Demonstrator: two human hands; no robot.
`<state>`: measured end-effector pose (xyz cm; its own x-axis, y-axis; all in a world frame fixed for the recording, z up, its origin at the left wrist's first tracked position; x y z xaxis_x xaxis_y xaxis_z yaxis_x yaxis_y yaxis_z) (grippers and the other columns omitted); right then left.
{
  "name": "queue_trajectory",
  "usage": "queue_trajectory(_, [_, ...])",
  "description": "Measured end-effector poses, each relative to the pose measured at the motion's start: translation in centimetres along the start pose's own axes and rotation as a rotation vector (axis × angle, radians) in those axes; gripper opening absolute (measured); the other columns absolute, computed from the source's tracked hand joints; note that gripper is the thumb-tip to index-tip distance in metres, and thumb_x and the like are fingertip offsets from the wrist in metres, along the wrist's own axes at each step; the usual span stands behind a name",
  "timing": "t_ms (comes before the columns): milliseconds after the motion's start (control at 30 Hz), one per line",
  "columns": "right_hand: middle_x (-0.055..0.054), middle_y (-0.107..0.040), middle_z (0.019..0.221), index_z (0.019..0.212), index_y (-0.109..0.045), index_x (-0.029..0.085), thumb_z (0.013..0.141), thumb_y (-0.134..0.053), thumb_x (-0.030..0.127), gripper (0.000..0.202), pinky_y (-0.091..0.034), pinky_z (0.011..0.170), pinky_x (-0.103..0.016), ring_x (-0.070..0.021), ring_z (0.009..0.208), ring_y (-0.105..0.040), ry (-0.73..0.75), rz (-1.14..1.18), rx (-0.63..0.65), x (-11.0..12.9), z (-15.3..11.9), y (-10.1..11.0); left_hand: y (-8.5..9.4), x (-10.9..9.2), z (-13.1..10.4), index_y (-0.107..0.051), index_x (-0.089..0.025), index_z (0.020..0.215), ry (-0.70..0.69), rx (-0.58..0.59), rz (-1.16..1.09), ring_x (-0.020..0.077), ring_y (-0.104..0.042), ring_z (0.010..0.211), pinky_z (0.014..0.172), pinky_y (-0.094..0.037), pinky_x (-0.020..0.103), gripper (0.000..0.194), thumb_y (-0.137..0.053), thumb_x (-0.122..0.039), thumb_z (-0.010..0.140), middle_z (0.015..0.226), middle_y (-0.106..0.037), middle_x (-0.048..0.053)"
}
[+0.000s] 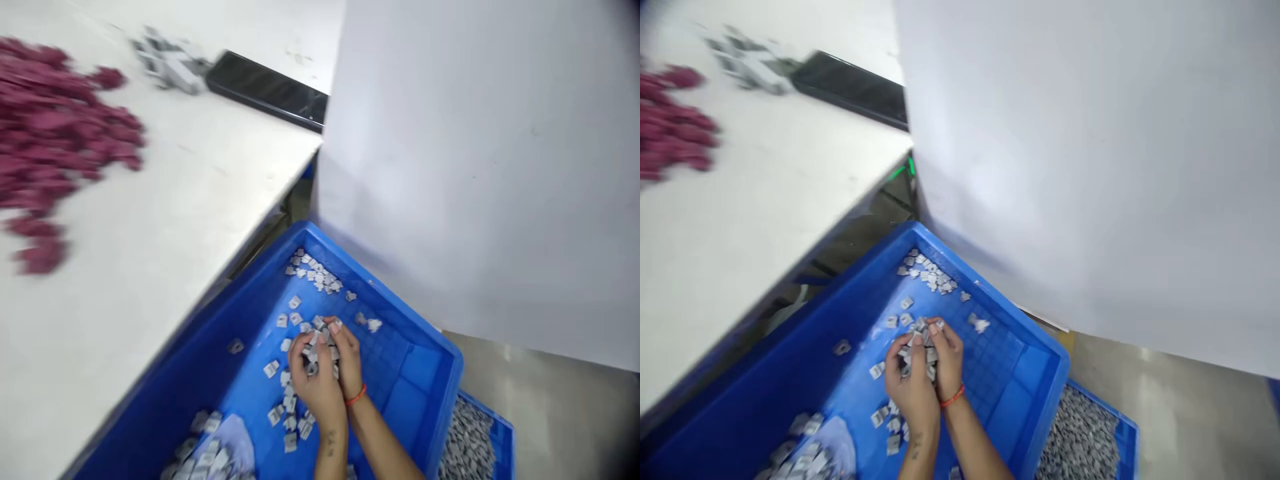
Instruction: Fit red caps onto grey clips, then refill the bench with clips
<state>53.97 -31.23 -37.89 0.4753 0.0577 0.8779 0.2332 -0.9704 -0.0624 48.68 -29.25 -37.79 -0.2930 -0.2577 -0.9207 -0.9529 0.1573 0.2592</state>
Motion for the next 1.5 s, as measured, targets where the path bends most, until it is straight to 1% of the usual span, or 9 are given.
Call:
queue_trajectory(133, [-0.003,-0.069,0.07,0.076,-0.071,0.018,0.059,-0.077,0.058,0.044,-0.05,0.058,-0.027,-0.0174,0.063,-0.06,-0.069,-0.025,0.096,2.5,-4.7,0.0,4.0,-2.0,-2.5,-0.059,-0.017,0.087,-0.047,-0.095,-0.019,0.0198,-0.061,0.092,0.085,-0.05,0.042,0.036,-0.054,-0.053,0.087,0.095,-0.063,0.006])
queue_trajectory(267, [-0.008,-0.07,0.075,0.081,-0.072,0.021,0.061,-0.08,0.053,0.038,-0.051,0.057,-0.03,-0.0206,0.064,-0.063,-0.102,0.012,0.277,4.6,-12.2,-2.4,11.6,-6.5,-4.7,-0.06,-0.025,0.083,-0.178,-0.337,-0.03,0.0218,-0.062,0.092,0.08,-0.052,0.04,0.023,-0.048,-0.044,0.09,0.096,-0.062,0.011])
queue_trajectory(467, [-0.006,-0.067,0.073,0.086,-0.069,0.021,0.075,-0.066,0.053,0.034,-0.05,0.053,-0.029,-0.0192,0.06,-0.06,-0.113,0.059,0.829,3.5,-30.9,-14.4,31.9,-11.0,-4.3,-0.055,-0.028,0.085,-0.356,-0.803,-0.047,0.0192,-0.06,0.082,0.067,-0.052,0.035,0.013,-0.055,-0.042,0.086,0.093,-0.058,0.004])
queue_trajectory(633, [-0.004,-0.065,0.08,0.086,-0.063,0.018,0.087,-0.049,0.043,0.029,-0.053,0.066,-0.029,-0.0174,0.071,-0.062,0.204,-0.048,1.068,-3.5,-44.5,-24.6,49.7,-7.0,-1.4,-0.057,-0.016,0.092,-0.408,-1.071,0.103,0.0191,-0.057,0.093,0.086,-0.047,0.042,0.024,-0.054,-0.04,0.09,0.096,-0.059,0.004])
queue_trajectory(800, [-0.011,-0.059,0.108,0.095,-0.063,0.018,0.081,-0.056,0.033,0.021,-0.044,0.098,-0.045,-0.0261,0.108,-0.055,0.478,-0.158,1.005,-9.9,-50.6,-29.6,60.2,-2.5,2.2,-0.06,-0.018,0.093,-0.546,-0.981,0.425,0.0217,-0.055,0.102,0.093,-0.046,0.048,0.021,-0.054,-0.038,0.09,0.104,-0.057,0.006])
queue_trajectory(967, [-0.015,-0.05,0.123,0.122,-0.05,0.017,0.088,-0.05,0.029,0.037,-0.039,0.101,-0.052,-0.0285,0.119,-0.045,0.98,-0.407,0.835,-10.5,-51.3,-31.0,64.3,-1.8,2.0,-0.059,-0.023,0.116,-0.563,-0.926,0.587,0.0281,-0.051,0.12,0.105,-0.04,0.055,0.029,-0.057,-0.027,0.088,0.122,-0.054,0.01])
queue_trajectory(1067, [-0.017,-0.041,0.136,0.135,-0.04,0.019,0.091,-0.049,0.033,0.047,-0.036,0.104,-0.056,-0.0313,0.13,-0.036,1.134,-0.548,0.853,-9.5,-50.1,-29.7,64.9,-0.7,-0.8,-0.037,-0.034,0.141,-0.532,-0.866,0.639,0.0375,-0.038,0.135,0.111,-0.029,0.063,0.059,-0.054,-0.046,0.086,0.143,-0.042,0.011])
queue_trajectory(1200, [-0.021,-0.018,0.153,0.149,-0.026,0.019,0.092,-0.049,0.048,0.067,-0.021,0.107,-0.07,-0.0413,0.143,-0.014,1.228,-0.873,0.869,-9.1,-48.2,-27.0,64.1,1.8,-3.1,-0.008,-0.032,0.151,-0.419,-0.768,0.767,0.0554,-0.018,0.138,0.102,-0.018,0.081,0.11,-0.054,-0.082,0.064,0.161,-0.009,0.014])
queue_trajectory(1500, [-0.025,-0.017,0.154,0.149,-0.03,0.019,0.086,-0.055,0.061,0.08,-0.028,0.107,-0.066,-0.0421,0.143,-0.017,1.194,-0.952,0.927,-10.2,-48.1,-30.7,64.1,0.3,3.3,-0.01,-0.035,0.15,-0.476,-0.73,0.862,0.0527,-0.021,0.139,0.11,-0.023,0.071,0.115,-0.076,-0.064,0.06,0.161,-0.002,0.012])
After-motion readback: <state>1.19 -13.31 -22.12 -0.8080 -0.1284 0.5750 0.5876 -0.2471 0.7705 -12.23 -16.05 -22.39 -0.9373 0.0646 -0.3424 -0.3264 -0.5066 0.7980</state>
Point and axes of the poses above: each hand's wrist, its own z-axis towards the middle knuckle, its own y-axis out of the back of the hand, x = y × z, the point moved 2 cm from there along z, towards the middle knuckle
